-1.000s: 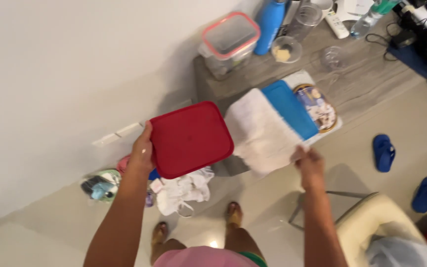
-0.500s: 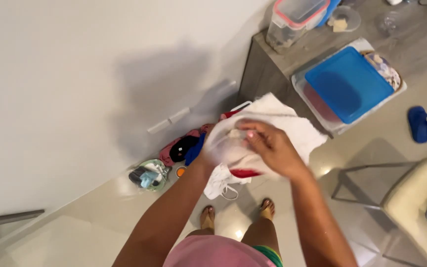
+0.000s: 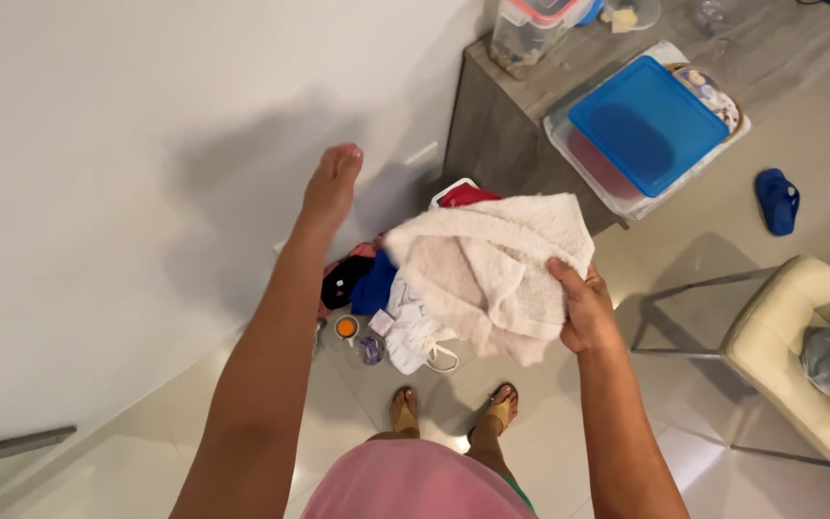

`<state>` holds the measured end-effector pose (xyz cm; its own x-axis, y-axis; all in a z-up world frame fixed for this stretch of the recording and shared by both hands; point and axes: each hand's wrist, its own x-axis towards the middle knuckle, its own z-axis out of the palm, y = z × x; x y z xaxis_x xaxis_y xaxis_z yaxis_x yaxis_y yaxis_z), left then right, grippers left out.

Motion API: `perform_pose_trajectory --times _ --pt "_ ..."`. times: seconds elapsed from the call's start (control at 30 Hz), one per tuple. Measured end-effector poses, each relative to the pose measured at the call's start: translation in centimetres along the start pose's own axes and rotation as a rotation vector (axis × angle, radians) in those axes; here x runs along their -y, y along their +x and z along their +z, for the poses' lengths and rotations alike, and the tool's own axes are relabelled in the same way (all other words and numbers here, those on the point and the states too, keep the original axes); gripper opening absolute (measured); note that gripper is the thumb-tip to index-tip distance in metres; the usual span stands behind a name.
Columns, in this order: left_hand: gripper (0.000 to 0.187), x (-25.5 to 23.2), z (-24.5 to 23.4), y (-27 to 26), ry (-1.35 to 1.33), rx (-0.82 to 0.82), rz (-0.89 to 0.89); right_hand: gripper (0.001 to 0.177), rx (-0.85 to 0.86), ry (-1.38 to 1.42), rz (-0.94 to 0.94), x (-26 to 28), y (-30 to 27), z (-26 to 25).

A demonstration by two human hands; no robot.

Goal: Cleaning and washing plastic food containers and lids using a cloth and a sink.

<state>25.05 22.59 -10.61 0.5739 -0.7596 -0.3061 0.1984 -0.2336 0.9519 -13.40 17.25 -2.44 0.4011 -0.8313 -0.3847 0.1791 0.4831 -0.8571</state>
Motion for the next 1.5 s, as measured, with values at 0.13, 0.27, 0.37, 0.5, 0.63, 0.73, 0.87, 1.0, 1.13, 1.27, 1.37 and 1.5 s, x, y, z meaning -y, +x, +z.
perform_pose_trajectory --times 0.13,0.27,0.37,0.5,0.63,0.73,0.87,1.0,1.13,1.27,1.37,1.5 --pt "0.052 1.4 8.1 -5.5 0.733 -0.511 0.629 0.053 0.041 0.077 -0.121 -1.9 -0.1 1.6" --pt "0.072 -0.5 15.9 -16.1 0.979 -0.362 0.534 0.046 0.086 0.261 -0.018 -6.0 0.8 3.0" --pt "0.07 -2.3 16.7 -16.3 0.789 -0.114 0.535 0.046 0.159 0.314 -0.082 -4.1 -1.7 5.8" --pt "0.084 -4.9 14.1 -9.9 0.53 -0.294 0.386 0.053 0.128 0.25 -0.01 -2.5 -4.4 8.3" --pt "0.085 -5.3 17.5 -18.1 0.622 -0.079 0.553 0.055 0.065 0.137 0.008 -3.2 -2.9 6.7" --pt "0.088 -6.4 16.4 -15.1 0.728 -0.003 0.655 0.06 0.354 0.337 -0.079 -1.2 -4.9 7.9" --pt "0.089 -7.3 14.5 -12.4 0.629 -0.142 0.503 0.057 0.282 0.32 -0.024 -2.3 -3.9 7.6" --pt "0.082 -4.6 16.1 -17.4 0.581 -0.006 0.684 0.096 0.495 -0.081 -0.581 -7.5 0.6 2.2" --pt "0.082 -6.4 12.2 -13.2 0.576 -0.062 0.797 0.053 0.319 0.332 -0.097 -5.2 -1.0 5.9" --pt "0.078 -11.9 7.2 -9.8 0.576 -0.365 0.773 0.061 0.389 0.391 -0.026 -1.8 -1.6 9.1" --pt "0.061 -13.2 6.1 -9.8 0.719 -0.374 0.675 0.067 0.275 0.272 -0.007 -4.8 2.0 7.3" --pt "0.046 -11.6 5.4 -10.5 0.978 -0.585 0.935 0.094 -0.128 -0.438 0.022 -7.2 3.2 5.6"
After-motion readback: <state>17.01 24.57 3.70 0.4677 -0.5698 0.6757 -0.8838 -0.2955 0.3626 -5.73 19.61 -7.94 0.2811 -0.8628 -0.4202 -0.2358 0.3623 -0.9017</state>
